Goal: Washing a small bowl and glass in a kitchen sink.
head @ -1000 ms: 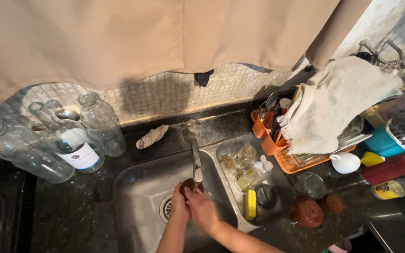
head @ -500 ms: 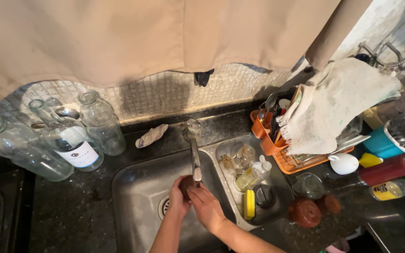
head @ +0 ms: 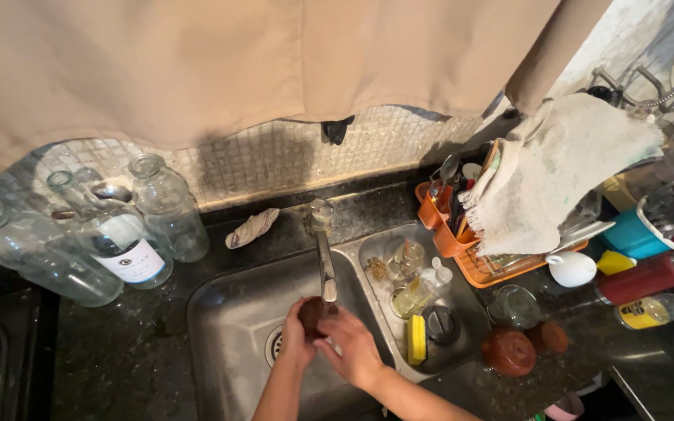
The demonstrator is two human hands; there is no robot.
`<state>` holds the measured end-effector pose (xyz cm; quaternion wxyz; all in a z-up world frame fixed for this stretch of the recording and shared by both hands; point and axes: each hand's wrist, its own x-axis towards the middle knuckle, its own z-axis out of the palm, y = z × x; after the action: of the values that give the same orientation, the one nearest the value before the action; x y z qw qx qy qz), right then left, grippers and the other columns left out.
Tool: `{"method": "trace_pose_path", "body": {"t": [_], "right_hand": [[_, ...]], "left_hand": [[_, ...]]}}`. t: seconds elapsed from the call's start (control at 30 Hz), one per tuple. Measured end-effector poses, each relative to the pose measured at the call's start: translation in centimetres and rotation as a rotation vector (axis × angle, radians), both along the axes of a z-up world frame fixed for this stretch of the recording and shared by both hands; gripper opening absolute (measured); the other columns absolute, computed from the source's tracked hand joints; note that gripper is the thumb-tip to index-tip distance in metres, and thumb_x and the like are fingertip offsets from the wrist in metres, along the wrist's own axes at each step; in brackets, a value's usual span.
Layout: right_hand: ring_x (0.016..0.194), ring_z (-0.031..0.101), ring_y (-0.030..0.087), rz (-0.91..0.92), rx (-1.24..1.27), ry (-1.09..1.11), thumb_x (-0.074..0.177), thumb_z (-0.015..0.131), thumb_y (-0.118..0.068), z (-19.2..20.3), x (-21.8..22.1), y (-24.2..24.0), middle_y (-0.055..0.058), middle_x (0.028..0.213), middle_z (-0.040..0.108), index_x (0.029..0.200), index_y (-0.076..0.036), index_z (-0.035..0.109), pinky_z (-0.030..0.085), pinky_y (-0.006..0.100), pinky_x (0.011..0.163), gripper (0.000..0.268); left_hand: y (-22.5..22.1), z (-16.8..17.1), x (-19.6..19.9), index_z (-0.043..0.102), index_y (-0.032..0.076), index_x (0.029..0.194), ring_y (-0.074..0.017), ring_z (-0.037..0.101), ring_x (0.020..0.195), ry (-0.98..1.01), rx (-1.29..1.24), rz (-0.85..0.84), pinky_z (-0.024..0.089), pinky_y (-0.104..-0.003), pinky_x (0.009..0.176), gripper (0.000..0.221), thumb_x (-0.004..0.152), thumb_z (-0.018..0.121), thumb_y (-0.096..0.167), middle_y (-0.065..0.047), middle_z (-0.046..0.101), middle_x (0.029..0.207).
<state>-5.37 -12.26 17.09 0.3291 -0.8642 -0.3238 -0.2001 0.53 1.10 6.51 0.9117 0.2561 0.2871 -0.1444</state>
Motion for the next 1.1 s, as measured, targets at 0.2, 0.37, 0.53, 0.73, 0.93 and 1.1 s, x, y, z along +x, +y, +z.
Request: {"method": "trace_pose_path", "body": {"t": [0.2,0.37,0.53,0.73,0.93,1.1], "right_hand": [[0.120,0.067,0.022,-0.363,0.491,0.807,0.074,0.086,-0.018,-5.3,4.9,-1.9,0.013,0.133,0.070,0.138,-0.002,0.061,0.053,0.030,0.104,0.070],[0.057,0.053,0.011,-0.242,0.475,0.790,0.075,0.087,-0.004,-4.2,5.2,-1.5,0.003,0.064,0.065,0.074,-0.001,0.071,0.046,0.023,0.054,0.016],[0.060,0.061,0.012,-0.233,0.478,0.880,0.077,0.084,0.002,-4.7,5.0,-1.5,0.006,0.071,0.073,0.080,0.000,0.075,0.053,0.023,0.058,0.010],[0.058,0.058,0.012,-0.268,0.553,0.882,0.078,0.082,0.002,-4.6,5.4,-1.5,0.007,0.067,0.070,0.074,0.001,0.072,0.051,0.023,0.054,0.010],[0.074,0.067,0.015,-0.196,0.674,1.005,0.084,0.073,0.006,-8.2,5.7,-2.2,0.009,0.083,0.076,0.092,0.001,0.074,0.055,0.025,0.070,0.010],[0.098,0.074,0.036,-0.431,0.333,0.929,0.093,0.068,-0.029,-11.9,5.0,0.2,0.019,0.096,0.078,0.103,-0.007,0.078,0.055,0.048,0.084,0.026]], "left_hand": [[0.2,1.3,0.5,0.068,-0.003,0.115,-0.0279,0.067,0.088,0.031,0.011,-0.129,0.053,-0.037,0.076,0.045,0.099,0.054,0.037,-0.016,0.073,0.103],[-0.2,0.4,0.9,0.069,0.005,0.106,-0.0243,0.058,0.074,0.036,0.027,-0.247,0.043,-0.036,0.058,0.042,0.098,0.054,0.044,-0.011,0.070,0.093],[0.2,-0.8,0.9,0.069,0.003,0.107,-0.0253,0.063,0.078,0.020,-0.052,-0.227,0.049,-0.036,0.064,0.040,0.097,0.054,0.039,-0.013,0.072,0.097],[0.1,0.7,1.1,0.066,0.001,0.110,-0.0289,0.062,0.087,0.054,-0.064,-0.188,0.053,-0.045,0.072,0.039,0.097,0.056,0.036,-0.016,0.070,0.103],[1.2,0.8,1.0,0.068,0.000,0.109,-0.0290,0.063,0.080,0.021,0.056,-0.204,0.052,-0.040,0.069,0.039,0.099,0.053,0.034,-0.017,0.071,0.098],[5.9,0.8,-0.3,0.070,0.019,0.119,-0.0339,0.067,0.122,-0.158,1.345,-0.521,0.055,-0.047,0.100,0.054,0.101,0.048,0.065,-0.012,0.071,0.122]]}}
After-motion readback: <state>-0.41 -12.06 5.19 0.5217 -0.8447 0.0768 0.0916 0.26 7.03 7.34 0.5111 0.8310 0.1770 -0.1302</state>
